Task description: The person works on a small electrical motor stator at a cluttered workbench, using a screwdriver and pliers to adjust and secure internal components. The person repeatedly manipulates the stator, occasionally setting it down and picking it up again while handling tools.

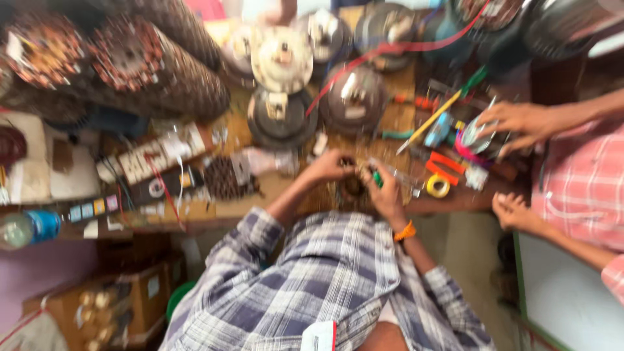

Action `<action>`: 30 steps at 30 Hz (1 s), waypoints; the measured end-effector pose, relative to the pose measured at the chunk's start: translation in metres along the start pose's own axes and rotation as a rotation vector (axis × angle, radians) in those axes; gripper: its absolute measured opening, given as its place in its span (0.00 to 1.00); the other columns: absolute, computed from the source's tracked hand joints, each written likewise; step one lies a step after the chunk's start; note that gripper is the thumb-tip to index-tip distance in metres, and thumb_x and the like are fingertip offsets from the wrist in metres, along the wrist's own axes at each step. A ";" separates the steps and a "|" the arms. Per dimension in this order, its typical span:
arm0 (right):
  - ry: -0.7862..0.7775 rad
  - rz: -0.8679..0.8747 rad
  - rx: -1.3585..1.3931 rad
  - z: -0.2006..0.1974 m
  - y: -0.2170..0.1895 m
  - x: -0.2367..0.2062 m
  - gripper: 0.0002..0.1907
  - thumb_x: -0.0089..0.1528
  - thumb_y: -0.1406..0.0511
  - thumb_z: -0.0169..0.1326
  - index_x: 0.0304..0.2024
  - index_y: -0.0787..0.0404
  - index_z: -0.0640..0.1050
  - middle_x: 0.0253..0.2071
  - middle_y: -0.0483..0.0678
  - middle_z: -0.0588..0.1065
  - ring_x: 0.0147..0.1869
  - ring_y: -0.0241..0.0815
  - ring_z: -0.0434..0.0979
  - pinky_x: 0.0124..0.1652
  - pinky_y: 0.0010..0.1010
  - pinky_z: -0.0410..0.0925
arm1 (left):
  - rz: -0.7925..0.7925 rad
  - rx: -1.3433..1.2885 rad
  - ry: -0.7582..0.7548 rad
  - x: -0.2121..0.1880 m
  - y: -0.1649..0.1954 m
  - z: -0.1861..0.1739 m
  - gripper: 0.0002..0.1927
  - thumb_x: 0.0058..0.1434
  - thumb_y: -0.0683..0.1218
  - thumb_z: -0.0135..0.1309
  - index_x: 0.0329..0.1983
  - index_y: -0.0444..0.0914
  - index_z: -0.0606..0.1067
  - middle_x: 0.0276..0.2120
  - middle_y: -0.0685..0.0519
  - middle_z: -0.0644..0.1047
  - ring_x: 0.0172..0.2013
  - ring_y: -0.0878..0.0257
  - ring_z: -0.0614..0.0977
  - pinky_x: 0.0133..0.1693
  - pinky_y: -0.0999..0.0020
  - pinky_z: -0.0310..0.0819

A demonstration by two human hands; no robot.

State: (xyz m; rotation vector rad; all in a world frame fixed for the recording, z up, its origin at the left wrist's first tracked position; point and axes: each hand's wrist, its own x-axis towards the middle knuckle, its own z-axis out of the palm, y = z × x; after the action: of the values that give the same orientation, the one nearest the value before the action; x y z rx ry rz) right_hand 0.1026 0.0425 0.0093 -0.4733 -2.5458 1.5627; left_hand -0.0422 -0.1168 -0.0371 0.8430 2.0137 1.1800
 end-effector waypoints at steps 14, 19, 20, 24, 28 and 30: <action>-0.106 0.075 -0.182 0.005 -0.011 0.027 0.16 0.61 0.56 0.60 0.42 0.62 0.81 0.36 0.51 0.79 0.37 0.44 0.81 0.38 0.36 0.72 | -0.281 -0.077 0.172 -0.002 0.019 -0.005 0.19 0.56 0.54 0.65 0.40 0.33 0.80 0.32 0.45 0.82 0.33 0.61 0.81 0.39 0.62 0.75; -0.049 -0.111 -0.147 0.002 -0.015 0.011 0.14 0.61 0.61 0.61 0.40 0.65 0.78 0.37 0.56 0.77 0.37 0.51 0.80 0.38 0.39 0.71 | -0.152 -0.059 0.303 -0.012 0.027 0.006 0.17 0.57 0.52 0.63 0.40 0.34 0.80 0.34 0.44 0.82 0.35 0.57 0.82 0.40 0.60 0.75; -0.028 -0.262 -0.149 0.001 -0.013 0.007 0.12 0.63 0.62 0.58 0.42 0.66 0.77 0.39 0.58 0.75 0.42 0.57 0.78 0.40 0.41 0.71 | -0.108 -0.075 0.355 -0.013 0.027 0.010 0.16 0.56 0.51 0.63 0.42 0.35 0.80 0.36 0.44 0.83 0.37 0.56 0.83 0.41 0.60 0.76; -0.088 -0.333 -0.338 -0.012 0.003 -0.009 0.15 0.67 0.60 0.56 0.50 0.64 0.77 0.46 0.63 0.75 0.48 0.67 0.75 0.43 0.49 0.70 | 0.088 0.063 0.479 -0.008 0.025 0.032 0.10 0.61 0.46 0.57 0.42 0.36 0.76 0.39 0.41 0.79 0.41 0.45 0.79 0.43 0.54 0.73; -0.125 -0.568 -0.487 -0.033 0.019 -0.020 0.05 0.65 0.68 0.59 0.43 0.59 0.77 0.43 0.57 0.78 0.43 0.60 0.79 0.40 0.46 0.71 | 0.369 0.221 0.668 -0.009 0.022 0.059 0.26 0.61 0.46 0.57 0.58 0.26 0.69 0.53 0.30 0.74 0.53 0.38 0.75 0.55 0.47 0.70; -0.124 -0.633 -0.472 -0.040 0.019 -0.023 0.11 0.65 0.70 0.57 0.50 0.65 0.77 0.45 0.57 0.76 0.46 0.59 0.79 0.43 0.44 0.72 | 0.038 0.015 0.508 -0.012 0.022 0.072 0.16 0.69 0.49 0.53 0.53 0.33 0.75 0.47 0.38 0.80 0.50 0.43 0.80 0.51 0.52 0.76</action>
State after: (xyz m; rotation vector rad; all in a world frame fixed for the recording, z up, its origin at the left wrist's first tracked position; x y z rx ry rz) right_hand 0.1386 0.0772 0.0126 0.3870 -2.7492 0.7966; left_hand 0.0257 -0.0831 -0.0425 0.6309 2.4153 1.5182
